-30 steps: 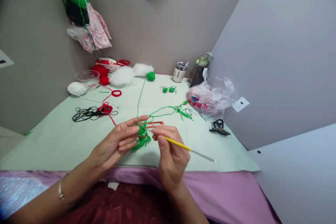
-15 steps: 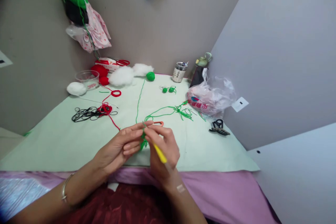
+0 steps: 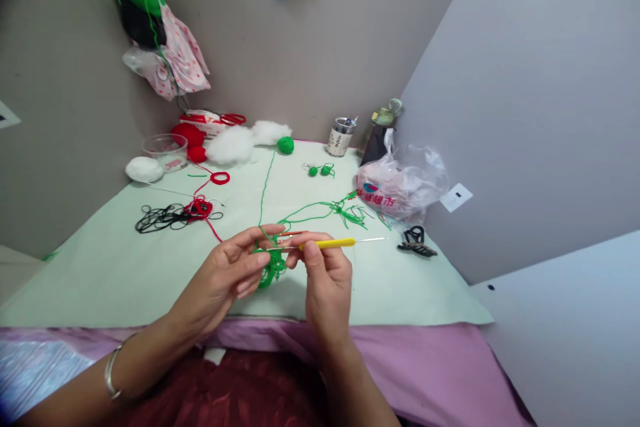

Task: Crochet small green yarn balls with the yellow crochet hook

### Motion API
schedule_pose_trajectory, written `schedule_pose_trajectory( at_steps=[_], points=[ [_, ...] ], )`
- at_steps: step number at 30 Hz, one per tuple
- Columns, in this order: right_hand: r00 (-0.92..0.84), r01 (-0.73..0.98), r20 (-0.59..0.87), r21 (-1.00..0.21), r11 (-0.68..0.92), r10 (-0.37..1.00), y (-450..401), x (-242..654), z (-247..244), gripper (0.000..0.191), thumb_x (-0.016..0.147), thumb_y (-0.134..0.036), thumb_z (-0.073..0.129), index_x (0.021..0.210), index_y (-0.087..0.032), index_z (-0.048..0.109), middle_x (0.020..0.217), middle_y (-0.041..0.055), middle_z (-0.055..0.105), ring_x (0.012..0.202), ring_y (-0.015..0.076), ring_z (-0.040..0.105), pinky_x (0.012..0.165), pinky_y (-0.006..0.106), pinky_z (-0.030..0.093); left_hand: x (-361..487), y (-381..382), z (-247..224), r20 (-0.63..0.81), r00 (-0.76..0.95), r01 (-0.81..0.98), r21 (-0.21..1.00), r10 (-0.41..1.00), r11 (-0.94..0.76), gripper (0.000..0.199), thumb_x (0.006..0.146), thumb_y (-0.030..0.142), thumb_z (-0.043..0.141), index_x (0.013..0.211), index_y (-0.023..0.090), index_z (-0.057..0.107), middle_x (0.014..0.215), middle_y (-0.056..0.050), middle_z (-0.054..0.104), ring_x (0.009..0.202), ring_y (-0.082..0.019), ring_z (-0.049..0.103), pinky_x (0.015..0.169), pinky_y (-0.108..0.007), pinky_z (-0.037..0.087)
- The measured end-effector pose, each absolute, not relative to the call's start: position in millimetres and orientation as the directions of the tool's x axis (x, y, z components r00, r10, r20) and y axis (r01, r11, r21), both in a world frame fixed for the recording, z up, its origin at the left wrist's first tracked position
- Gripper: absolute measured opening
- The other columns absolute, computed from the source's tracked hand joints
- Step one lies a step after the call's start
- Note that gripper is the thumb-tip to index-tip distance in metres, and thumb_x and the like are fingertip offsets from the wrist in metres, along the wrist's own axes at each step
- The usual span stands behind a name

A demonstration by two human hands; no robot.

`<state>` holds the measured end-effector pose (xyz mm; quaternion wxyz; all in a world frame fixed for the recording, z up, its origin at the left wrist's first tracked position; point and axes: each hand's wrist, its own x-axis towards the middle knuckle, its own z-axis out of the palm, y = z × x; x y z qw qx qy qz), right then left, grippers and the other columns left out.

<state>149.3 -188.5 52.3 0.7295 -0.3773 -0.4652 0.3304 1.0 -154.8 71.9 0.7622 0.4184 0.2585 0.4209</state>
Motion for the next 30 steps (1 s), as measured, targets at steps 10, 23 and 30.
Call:
schedule_pose_trajectory(
  at_steps=[10, 23, 30],
  points=[
    [0.061, 0.661, 0.854, -0.422, 0.62, 0.516, -200.2, 144.0, 44.1, 0.03, 0.099, -0.007, 0.058, 0.119, -0.023, 0.072, 0.1, 0.0054, 0.076, 0.089, 0.0175, 0.072, 0.078, 0.03, 0.06, 4.0, -161.0, 66.1, 0.039, 0.325, -0.386, 0.918, 0.945, 0.095, 0.04, 0.081, 0.022, 0.086, 0.119, 0.025, 0.078, 0.083, 0.004, 0.059, 0.054, -0.002, 0.039, 0.051, -0.016, 0.035],
    [0.301, 0.249, 0.622, -0.783, 0.571, 0.723, -191.6, 143.5, 53.7, 0.021, 0.101, -0.016, 0.06, 0.101, -0.028, 0.078, 0.094, 0.0021, 0.077, 0.084, 0.017, 0.069, 0.079, 0.033, 0.057, 4.6, -156.1, 71.8, -0.086, 0.494, -0.479, 0.804, 0.865, 0.353, 0.043, 0.076, 0.022, 0.09, 0.118, 0.022, 0.079, 0.087, 0.002, 0.062, 0.046, 0.002, 0.036, 0.042, -0.014, 0.028],
    [0.141, 0.613, 0.869, -0.453, 0.647, 0.474, -193.7, 143.1, 38.4, 0.042, 0.092, -0.004, 0.069, 0.123, -0.031, 0.076, 0.108, 0.0061, 0.077, 0.098, 0.0202, 0.072, 0.083, 0.035, 0.059, 5.7, -150.7, 66.2, -0.142, 0.573, -0.501, 0.718, 0.807, 0.483, 0.039, 0.081, 0.024, 0.087, 0.119, 0.018, 0.079, 0.074, 0.004, 0.056, 0.046, 0.002, 0.027, 0.041, -0.013, 0.024]
  ],
)
